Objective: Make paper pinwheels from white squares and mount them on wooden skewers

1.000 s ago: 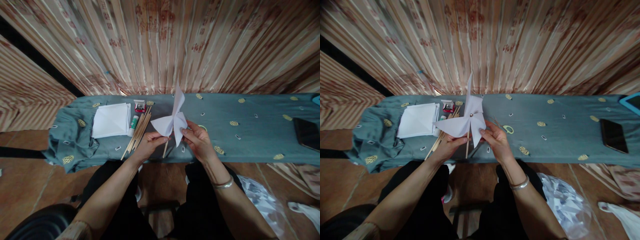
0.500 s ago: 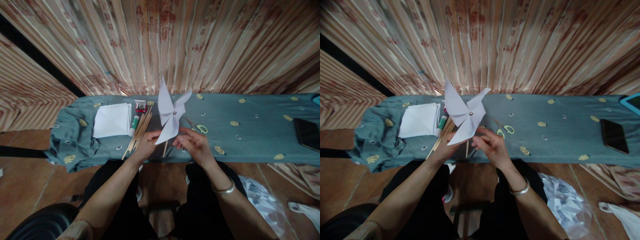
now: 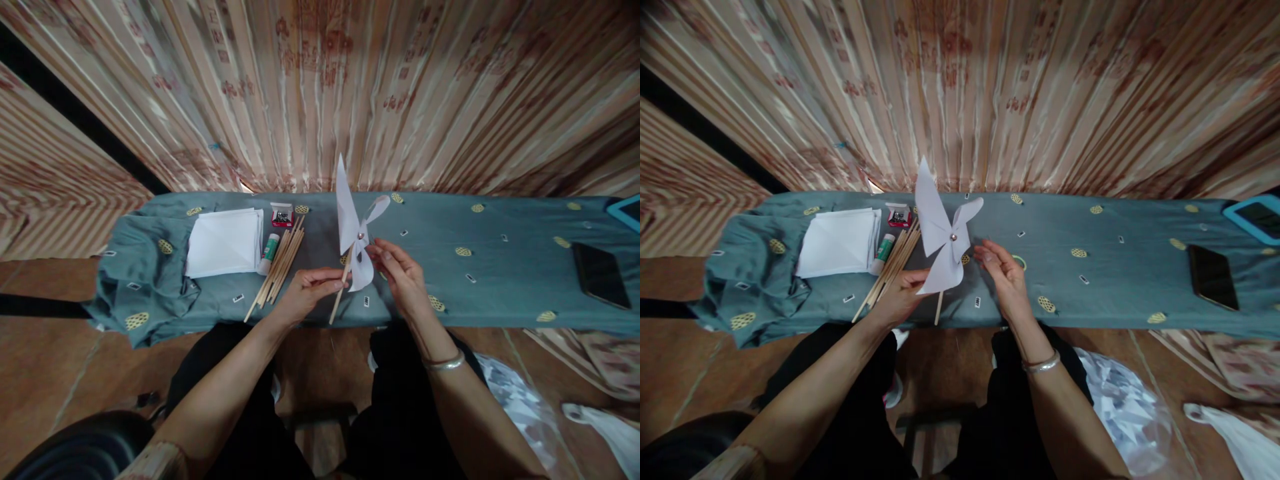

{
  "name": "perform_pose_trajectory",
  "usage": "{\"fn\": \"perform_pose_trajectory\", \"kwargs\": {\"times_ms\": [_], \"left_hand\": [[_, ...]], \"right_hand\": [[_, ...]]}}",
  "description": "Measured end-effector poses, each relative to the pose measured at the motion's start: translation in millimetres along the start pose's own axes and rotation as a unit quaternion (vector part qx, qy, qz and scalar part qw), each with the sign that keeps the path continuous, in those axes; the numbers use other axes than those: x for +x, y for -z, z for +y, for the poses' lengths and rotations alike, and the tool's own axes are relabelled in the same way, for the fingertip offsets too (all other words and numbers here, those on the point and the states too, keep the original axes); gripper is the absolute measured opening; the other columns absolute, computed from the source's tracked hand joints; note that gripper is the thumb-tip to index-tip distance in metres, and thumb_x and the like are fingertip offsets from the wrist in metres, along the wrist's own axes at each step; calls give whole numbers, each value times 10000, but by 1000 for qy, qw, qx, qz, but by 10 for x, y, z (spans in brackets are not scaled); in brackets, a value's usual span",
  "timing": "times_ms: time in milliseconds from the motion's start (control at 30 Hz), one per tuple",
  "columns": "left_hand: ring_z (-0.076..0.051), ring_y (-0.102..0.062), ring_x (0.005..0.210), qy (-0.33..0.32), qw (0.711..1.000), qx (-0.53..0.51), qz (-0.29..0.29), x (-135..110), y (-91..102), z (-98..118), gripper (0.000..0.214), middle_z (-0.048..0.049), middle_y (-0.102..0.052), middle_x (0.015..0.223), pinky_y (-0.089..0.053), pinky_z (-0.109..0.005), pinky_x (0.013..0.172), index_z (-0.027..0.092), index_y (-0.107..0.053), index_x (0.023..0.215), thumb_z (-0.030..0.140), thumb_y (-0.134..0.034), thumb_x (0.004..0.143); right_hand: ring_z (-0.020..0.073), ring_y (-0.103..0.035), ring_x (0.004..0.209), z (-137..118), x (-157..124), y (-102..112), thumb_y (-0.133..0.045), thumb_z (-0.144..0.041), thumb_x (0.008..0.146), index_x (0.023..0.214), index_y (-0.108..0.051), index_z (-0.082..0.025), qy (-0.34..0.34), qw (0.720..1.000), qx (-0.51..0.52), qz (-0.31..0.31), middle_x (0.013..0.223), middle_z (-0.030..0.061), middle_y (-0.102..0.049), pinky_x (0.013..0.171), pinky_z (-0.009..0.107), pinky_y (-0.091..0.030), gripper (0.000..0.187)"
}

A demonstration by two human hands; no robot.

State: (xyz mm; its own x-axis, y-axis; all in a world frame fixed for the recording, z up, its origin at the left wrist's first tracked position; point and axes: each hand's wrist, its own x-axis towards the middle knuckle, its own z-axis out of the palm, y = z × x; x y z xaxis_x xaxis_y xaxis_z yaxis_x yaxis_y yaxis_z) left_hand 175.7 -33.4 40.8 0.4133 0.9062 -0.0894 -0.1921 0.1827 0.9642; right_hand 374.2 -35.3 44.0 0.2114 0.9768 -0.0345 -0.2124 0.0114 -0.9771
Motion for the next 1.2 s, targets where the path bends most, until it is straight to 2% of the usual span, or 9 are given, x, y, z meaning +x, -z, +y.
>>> {"fn": "perform_pose_trajectory", "kwargs": {"times_ms": [133,233,467,533,633,733,1033,1100,1200], "left_hand": [[-232,-691,924,17,1000,-8,17,1,-36,-11,312,-57,-774,881,-492,-353,931,170,-798,850,410,-826,653],[-238,-692,919,24,999,-21,29,7,-61,6,288,-54,-774,859,-493,-365,935,171,-790,796,399,-839,627],[-243,-698,918,24,996,-76,42,90,-44,-53,294,-62,-779,864,-483,-379,954,172,-793,833,396,-825,645],[-242,-698,918,35,995,-78,43,113,-32,-70,288,-63,-780,868,-483,-383,957,171,-794,817,398,-827,643],[-240,-689,968,26,996,-83,13,141,-27,-66,286,-62,-778,893,-461,-377,998,173,-796,832,410,-808,672],[-236,-689,960,25,995,-95,24,149,-39,-40,276,-57,-776,901,-467,-375,990,180,-793,847,398,-811,679],[-231,-699,954,47,996,-64,30,74,-52,16,197,-55,-787,903,-482,-361,981,183,-797,793,347,-802,683],[-237,-700,969,44,997,-52,34,59,-40,29,193,-56,-789,921,-485,-365,986,188,-799,785,350,-800,681],[-246,-704,965,38,998,-39,45,46,-13,31,223,-63,-789,917,-491,-378,986,184,-800,786,375,-807,669]], "right_hand": [[240,-683,1051,42,25,-116,-673,-600,772,1058,-692,-259,-78,990,96,-72,1134,58,-744,899,393,-534,446],[260,-684,1064,58,60,-176,-544,-679,817,1045,-677,-259,-94,984,104,-107,1095,66,-753,867,420,-551,496],[268,-695,1038,120,112,-302,-508,-663,844,1102,-662,-300,-93,987,89,-99,1120,38,-744,839,432,-558,471],[275,-684,1063,117,141,-339,-482,-685,848,1153,-648,-299,-95,988,80,-97,1154,38,-731,824,433,-559,520],[301,-674,1080,88,205,-359,-330,-812,828,1205,-636,-267,-94,986,40,-130,1128,76,-733,818,457,-557,730],[300,-676,1078,38,244,-328,-278,-836,821,1182,-652,-277,-84,987,30,-135,1098,78,-741,850,468,-552,764],[279,-669,1118,-78,174,-222,-398,-776,835,1031,-729,-251,-116,974,170,-100,1019,60,-776,927,434,-543,651],[273,-677,1099,-87,159,-207,-491,-765,801,995,-746,-245,-117,970,190,-95,996,54,-782,927,416,-548,611],[235,-704,1017,-86,147,-180,-706,-618,744,923,-764,-251,-97,973,198,-74,986,30,-786,902,363,-559,412]]}}
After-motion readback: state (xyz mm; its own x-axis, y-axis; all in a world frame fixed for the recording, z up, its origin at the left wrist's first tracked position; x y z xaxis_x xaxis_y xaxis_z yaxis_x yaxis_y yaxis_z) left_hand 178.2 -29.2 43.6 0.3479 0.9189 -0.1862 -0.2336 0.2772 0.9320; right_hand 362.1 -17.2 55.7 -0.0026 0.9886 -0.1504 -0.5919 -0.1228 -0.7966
